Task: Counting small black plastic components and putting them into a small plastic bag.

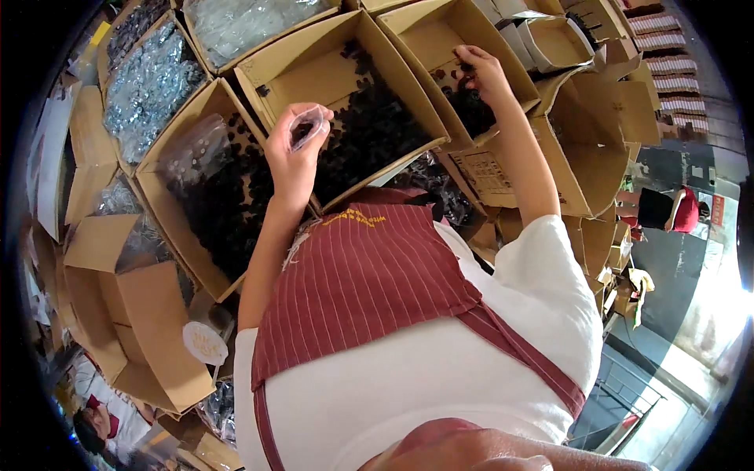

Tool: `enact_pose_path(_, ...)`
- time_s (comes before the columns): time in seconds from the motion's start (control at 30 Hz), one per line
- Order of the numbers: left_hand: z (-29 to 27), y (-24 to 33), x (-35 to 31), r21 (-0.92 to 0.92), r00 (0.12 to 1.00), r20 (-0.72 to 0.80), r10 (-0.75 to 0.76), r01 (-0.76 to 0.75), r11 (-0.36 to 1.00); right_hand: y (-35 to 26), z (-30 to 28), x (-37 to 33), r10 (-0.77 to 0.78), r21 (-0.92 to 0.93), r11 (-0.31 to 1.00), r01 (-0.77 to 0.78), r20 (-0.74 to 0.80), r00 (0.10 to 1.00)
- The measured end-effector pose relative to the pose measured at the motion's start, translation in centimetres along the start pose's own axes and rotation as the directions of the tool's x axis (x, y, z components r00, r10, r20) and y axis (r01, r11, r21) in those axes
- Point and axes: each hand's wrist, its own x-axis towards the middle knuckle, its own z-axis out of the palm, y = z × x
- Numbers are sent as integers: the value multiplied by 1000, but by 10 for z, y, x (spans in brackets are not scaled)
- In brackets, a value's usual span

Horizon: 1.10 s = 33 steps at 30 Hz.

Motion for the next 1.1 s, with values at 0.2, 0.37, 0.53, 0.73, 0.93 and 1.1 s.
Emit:
enact_pose_path(0.2,6,4,-2,-32,997,40,-73,74,997,3,-12,8,-98,727,619,-298,448,889)
enact_pose_path(0.37,6,-6,-2,21,994,108,-19,16,1000,-46,73,-60,-185,638,688,-345,614,767)
enact_pose_path(0.53,11,-10,-2,18,979,170,-110,108,994,-61,149,-102,-93,507,749,-427,718,690)
enact_pose_path(0.73,2,-12,-2,-120,987,132,-94,110,987,-69,184,-110,-92,397,848,-352,764,638)
enact_pose_path(0.93,1,-8,-1,-180,991,103,-83,101,978,-77,193,-117,-94,341,911,-234,721,687)
enact_pose_path(1.1,1,-7,-2,-126,997,77,-29,38,991,-79,191,-117,-101,325,922,-210,726,680)
